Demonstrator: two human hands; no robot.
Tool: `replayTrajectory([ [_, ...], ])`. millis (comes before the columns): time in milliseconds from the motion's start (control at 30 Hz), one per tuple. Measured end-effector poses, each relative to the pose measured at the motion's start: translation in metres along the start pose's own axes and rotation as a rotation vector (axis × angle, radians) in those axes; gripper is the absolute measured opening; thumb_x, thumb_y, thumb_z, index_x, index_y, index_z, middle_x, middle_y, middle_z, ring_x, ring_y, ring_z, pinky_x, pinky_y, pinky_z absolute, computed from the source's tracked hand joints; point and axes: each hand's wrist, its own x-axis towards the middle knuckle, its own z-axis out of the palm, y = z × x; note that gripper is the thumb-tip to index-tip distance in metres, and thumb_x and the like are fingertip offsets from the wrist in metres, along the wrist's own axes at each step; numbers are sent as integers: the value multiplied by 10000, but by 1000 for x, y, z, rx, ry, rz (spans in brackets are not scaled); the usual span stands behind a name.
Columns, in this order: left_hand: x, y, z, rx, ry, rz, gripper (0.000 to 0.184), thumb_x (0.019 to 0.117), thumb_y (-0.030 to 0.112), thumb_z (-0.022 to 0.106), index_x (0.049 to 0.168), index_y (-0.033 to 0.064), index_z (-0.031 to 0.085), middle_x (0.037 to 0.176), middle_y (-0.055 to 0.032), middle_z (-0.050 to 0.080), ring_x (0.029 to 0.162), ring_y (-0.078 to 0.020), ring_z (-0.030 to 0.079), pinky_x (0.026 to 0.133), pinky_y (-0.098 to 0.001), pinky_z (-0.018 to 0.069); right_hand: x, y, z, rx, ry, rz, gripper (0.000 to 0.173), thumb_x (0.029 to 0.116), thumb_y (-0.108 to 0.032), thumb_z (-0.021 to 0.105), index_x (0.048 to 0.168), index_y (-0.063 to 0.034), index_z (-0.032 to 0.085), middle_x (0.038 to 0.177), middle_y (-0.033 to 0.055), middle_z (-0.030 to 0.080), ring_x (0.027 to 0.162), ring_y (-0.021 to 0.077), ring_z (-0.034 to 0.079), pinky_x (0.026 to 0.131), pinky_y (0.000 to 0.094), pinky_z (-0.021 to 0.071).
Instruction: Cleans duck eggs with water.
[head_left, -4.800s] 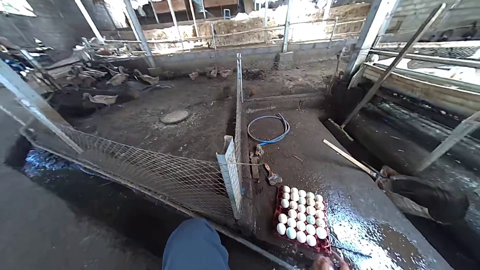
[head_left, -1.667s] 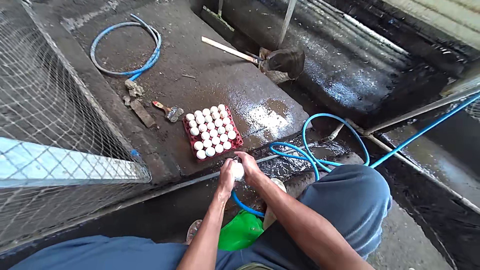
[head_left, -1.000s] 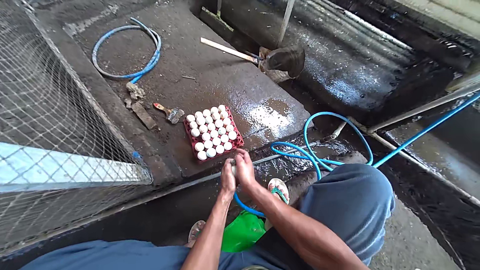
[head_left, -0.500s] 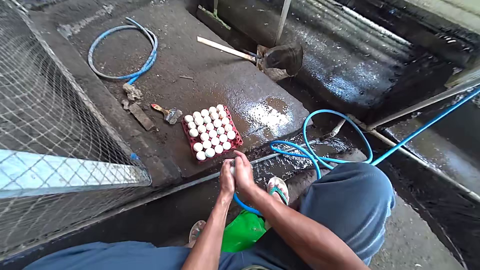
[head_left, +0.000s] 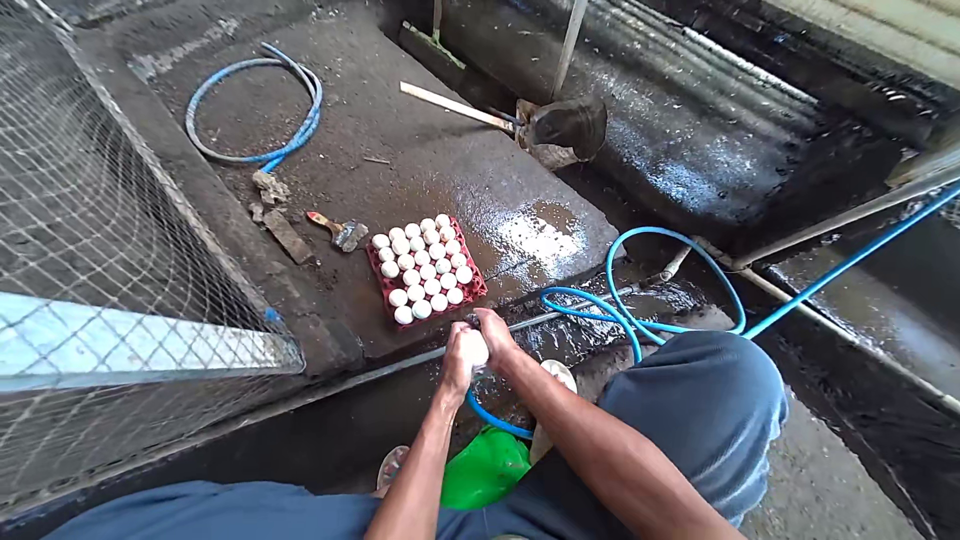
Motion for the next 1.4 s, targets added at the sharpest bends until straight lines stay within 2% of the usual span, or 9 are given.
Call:
replayTrajectory([
  [200, -1, 4, 4, 19, 79, 81, 434, 1108, 142, 265, 1366, -127, 488, 1354, -241, 558, 1247, -191, 540, 1106, -321, 406, -28, 16, 8, -210, 35, -490, 470, 1018, -129, 344, 1399, 29, 570, 1524, 236, 475, 1443, 312, 433, 1193, 474, 356],
  [333, -4, 7, 4, 77, 101, -63, 515, 1124, 269, 222, 1181, -27, 640, 975, -103, 646, 790, -111, 587, 696, -292, 500, -16, 3, 5, -28, 120, -229, 405, 1090, -181, 357, 1421, -3, 509, 1334, 221, 595, 1214, 293, 577, 1016, 494, 466],
  [433, -6, 10, 5, 55, 111, -9, 469, 1111, 170, 260, 1236, -135, 594, 1185, -233, 636, 1101, -203, 597, 1015, -368, 455, -36, 8, 8, -103, 85, -343, 414, 1062, -145, 354, 1372, 19, 574, 1321, 209, 625, 1206, 266, 599, 1020, 473, 473],
  [533, -4, 6, 4, 94, 79, -26, 485, 1106, 221, 241, 1212, -65, 618, 1109, -162, 646, 1015, -171, 609, 910, -361, 502, -17, 1, 4, -35, 102, -260, 381, 1047, -137, 427, 1376, -9, 572, 1313, 203, 619, 1176, 280, 601, 970, 497, 491],
  [667, -6, 10, 7, 141, 135, 26, 436, 1098, 122, 279, 1243, -143, 593, 1236, -262, 628, 1168, -241, 589, 1063, -386, 429, -36, 12, 8, -154, 63, -381, 410, 1049, -149, 377, 1348, 16, 603, 1364, 202, 611, 1284, 269, 570, 1091, 466, 447],
  [967, -6, 11, 2, 65, 102, -76, 482, 1118, 199, 216, 1217, -85, 593, 1097, -160, 628, 1006, -153, 590, 928, -333, 481, -31, 13, 8, -178, 64, -354, 402, 1052, -170, 370, 1278, 18, 646, 1235, 190, 680, 1161, 263, 636, 996, 484, 493],
  [1067, -1, 6, -6, 12, -37, -97, 467, 1080, 219, 220, 1153, -23, 613, 989, -74, 629, 886, -104, 605, 805, -313, 525, -7, -6, -3, 36, -40, 6, 345, 1098, -223, 398, 1267, -8, 607, 1134, 153, 642, 1003, 221, 615, 889, 420, 508],
  [1200, 6, 7, -15, -104, -128, -145, 345, 1058, 267, 407, 1324, 51, 443, 1047, -79, 608, 853, -122, 627, 694, -297, 546, -6, -6, -5, 112, -92, 22, 406, 1113, -257, 320, 1238, -19, 624, 1037, 136, 657, 892, 211, 634, 795, 409, 536],
  [1400, -1, 7, -3, 44, -16, -1, 490, 1124, 209, 207, 1432, -93, 440, 1491, -250, 447, 1382, -252, 442, 1177, -384, 334, -28, 13, 4, -309, 62, -407, 465, 1059, -164, 310, 1414, 10, 554, 1345, 216, 630, 1271, 301, 591, 1077, 511, 456],
])
